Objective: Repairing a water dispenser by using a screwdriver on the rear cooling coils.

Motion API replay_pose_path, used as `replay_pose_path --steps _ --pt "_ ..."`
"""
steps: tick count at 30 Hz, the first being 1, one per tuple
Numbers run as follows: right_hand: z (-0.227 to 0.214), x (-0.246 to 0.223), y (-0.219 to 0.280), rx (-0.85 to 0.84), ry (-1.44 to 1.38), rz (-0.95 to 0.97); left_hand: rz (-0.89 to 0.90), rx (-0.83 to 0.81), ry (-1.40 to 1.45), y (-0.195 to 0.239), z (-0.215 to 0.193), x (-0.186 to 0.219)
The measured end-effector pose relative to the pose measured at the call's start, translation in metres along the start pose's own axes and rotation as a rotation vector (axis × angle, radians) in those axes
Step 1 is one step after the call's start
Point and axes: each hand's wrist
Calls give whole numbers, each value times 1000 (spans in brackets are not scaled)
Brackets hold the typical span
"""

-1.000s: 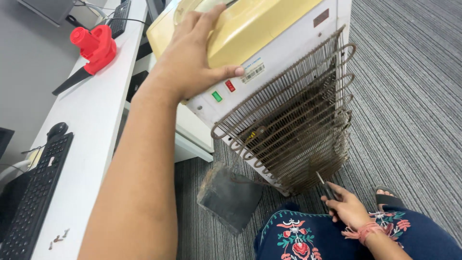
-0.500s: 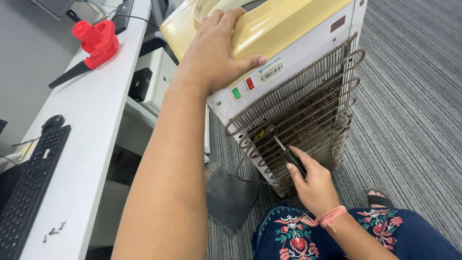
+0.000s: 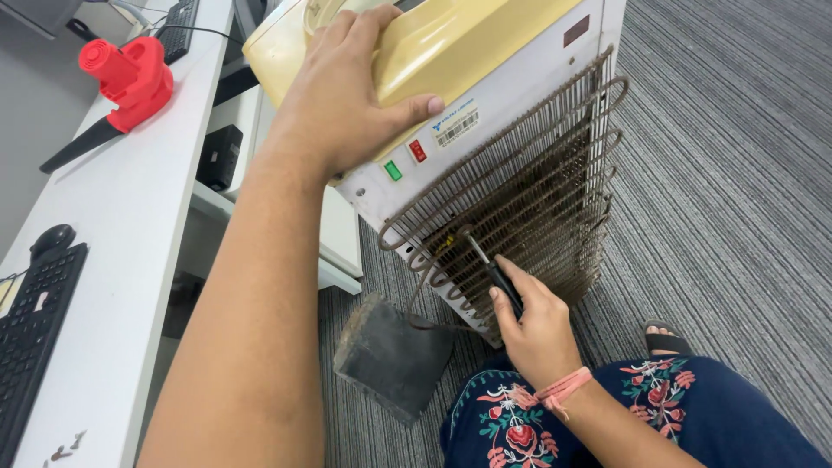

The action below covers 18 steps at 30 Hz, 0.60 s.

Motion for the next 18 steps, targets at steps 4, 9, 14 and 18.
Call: replay_pose_path --steps 4,9,14,18 --pt "-1 -1 -5 6 -37 32 -4 -26 -22 0 -2 2" --pt "-1 -1 -7 -21 43 -55 7 -36 -70 1 -2 3" --pt "6 -4 -6 13 87 -81 0 -50 -3 2 0 -1" --pt "11 -7 -15 -2 194 43 14 -70 21 0 -6 1"
Point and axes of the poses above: each hand's wrist, its own y-axis away from the middle knuckle, its own z-axis out of the palm, x = y × z, and after that the axes turned 2 degrees about -y, right-handed
